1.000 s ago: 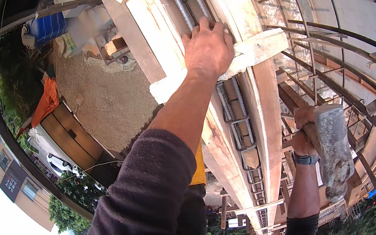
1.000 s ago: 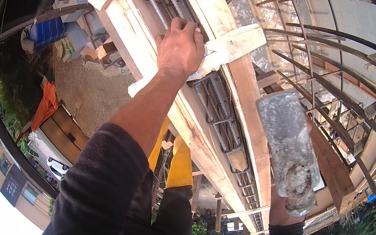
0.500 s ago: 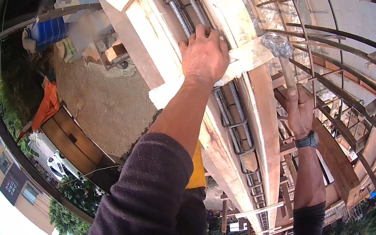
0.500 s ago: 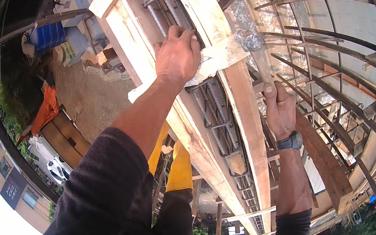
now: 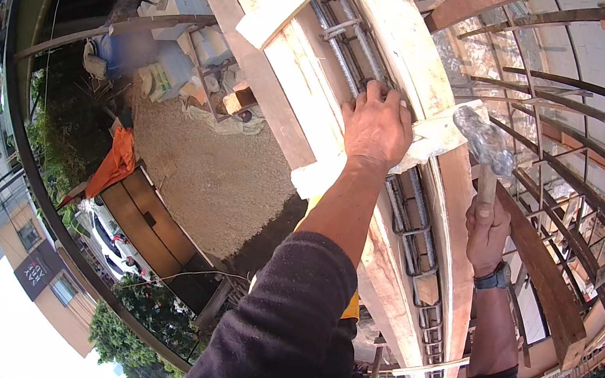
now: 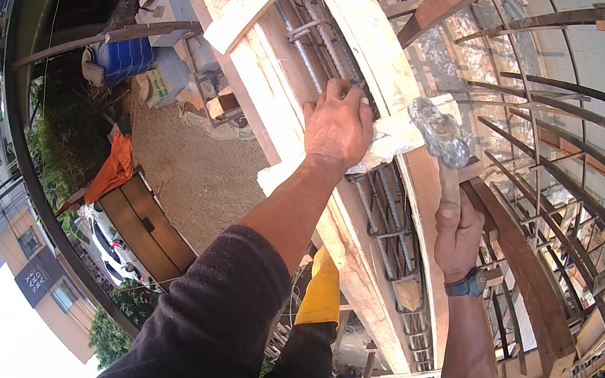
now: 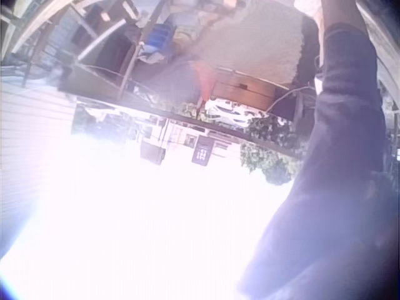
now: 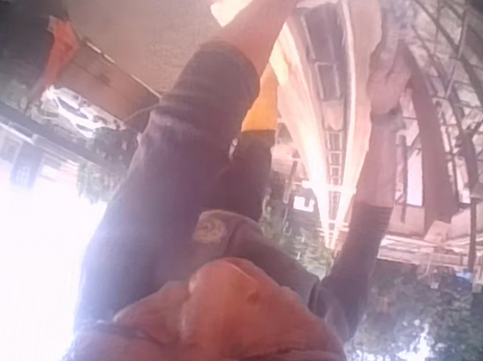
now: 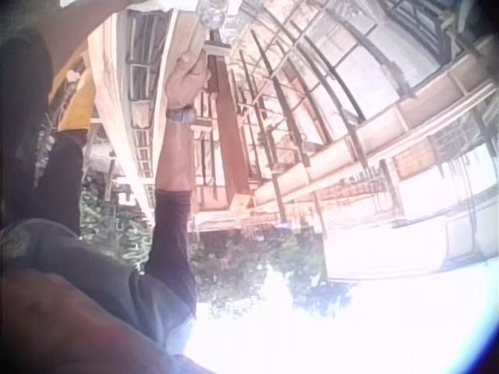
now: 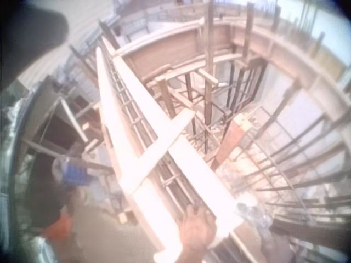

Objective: The person assembles wooden concrete forms by hammering nails into boards and positioning wooden spacers around a rebar cage.

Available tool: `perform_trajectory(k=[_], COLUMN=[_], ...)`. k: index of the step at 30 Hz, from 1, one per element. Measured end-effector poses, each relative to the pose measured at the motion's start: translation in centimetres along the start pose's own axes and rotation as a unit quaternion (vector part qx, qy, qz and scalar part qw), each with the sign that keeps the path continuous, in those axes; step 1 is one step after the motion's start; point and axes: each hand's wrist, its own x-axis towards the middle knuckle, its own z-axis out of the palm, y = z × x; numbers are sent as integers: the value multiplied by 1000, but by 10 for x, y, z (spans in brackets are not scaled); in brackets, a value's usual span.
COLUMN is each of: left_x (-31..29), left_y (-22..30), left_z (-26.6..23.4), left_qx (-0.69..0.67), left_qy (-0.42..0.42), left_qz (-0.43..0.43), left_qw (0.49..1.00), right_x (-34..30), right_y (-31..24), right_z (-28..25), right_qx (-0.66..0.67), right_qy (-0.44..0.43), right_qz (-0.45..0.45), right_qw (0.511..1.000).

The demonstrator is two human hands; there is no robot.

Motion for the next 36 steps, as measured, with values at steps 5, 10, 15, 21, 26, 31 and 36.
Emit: perform_trajectory(k=[5,10,15,21,26,31,36], left_x=[-5,0,-1,5,3,4,10], left_y=[-18,-8,-20,-9,-7,-14,-17], left_z=[-9,-8,-9,-9,-8,-5,-7], left_qx=[4,0,23,39,44,58,55], left_qy=[6,10,3,-6,-28,-71,-67], left_qz=[-15,1,12,36,43,29,58], left_qw=[1000,1000,1000,999,998,995,995], right_x=[-24,-75,-81,-54,-40,-28,-12], right_y=[3,38,66,68,83,57,47], right_z=[9,37,78,91,103,98,101], right_qx=[-19,-115,-35,-74,-129,-296,-387], right_qy=[8,231,337,422,500,408,400], right_qz=[226,143,250,270,262,355,319], right_qw=[974,955,907,862,815,787,767])
